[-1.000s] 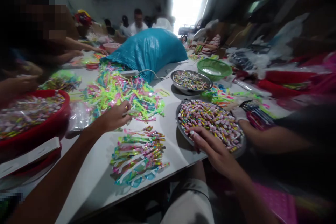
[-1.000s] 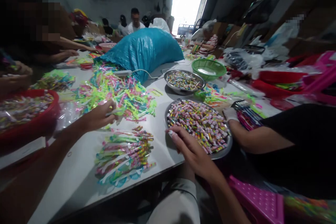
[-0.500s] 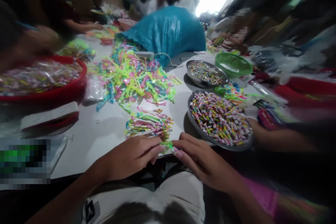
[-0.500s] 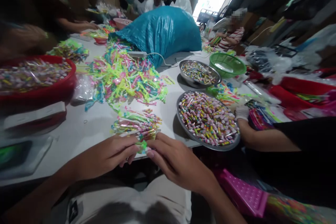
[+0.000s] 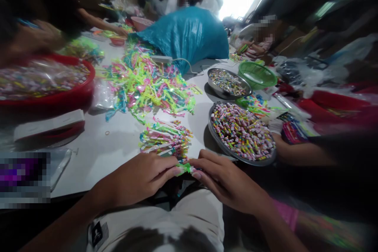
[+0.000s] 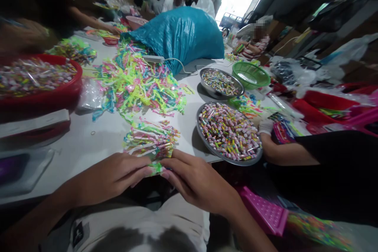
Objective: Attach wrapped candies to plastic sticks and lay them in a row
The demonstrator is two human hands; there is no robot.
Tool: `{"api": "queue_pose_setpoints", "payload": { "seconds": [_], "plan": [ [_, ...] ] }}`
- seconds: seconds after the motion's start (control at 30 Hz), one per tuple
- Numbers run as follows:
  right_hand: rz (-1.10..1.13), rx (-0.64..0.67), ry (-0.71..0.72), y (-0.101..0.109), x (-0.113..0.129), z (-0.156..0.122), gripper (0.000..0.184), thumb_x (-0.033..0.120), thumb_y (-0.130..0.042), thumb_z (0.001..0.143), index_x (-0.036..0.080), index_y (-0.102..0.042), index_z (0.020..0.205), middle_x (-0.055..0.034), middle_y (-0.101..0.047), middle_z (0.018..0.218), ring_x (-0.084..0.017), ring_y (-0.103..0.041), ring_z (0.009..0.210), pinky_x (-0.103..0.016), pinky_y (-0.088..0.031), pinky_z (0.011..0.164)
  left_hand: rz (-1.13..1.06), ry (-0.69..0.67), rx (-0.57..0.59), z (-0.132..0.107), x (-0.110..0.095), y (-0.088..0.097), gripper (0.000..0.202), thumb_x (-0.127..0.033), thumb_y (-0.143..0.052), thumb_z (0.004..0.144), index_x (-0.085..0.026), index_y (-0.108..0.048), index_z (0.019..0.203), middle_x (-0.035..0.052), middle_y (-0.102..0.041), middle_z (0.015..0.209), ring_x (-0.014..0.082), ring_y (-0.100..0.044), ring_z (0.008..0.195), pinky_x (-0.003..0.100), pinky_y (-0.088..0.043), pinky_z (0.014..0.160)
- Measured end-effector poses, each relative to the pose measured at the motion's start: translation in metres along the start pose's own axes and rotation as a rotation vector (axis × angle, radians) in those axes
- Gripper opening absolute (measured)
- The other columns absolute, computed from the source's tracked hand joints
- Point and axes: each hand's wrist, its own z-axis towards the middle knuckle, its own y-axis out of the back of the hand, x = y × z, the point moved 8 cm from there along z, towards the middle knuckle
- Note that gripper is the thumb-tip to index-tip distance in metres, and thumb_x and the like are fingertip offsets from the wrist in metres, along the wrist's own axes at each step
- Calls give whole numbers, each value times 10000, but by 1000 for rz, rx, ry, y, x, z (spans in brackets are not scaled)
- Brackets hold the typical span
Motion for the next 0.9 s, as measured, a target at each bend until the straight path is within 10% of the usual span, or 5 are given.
{"api": "queue_pose_setpoints", "payload": {
  "seconds": [0.9],
  "plan": [
    [-247,327,76,-56,-26,-14,251,341,-375,1169,193,-577,1148,-26,-671,961,-171,-568,747,-350,-286,646,191,-154,220,3,13,-55,294,-411,-356,1070,-253,-587,979,27,-737,892,167,-671,759,333,-263,604]
  ]
}}
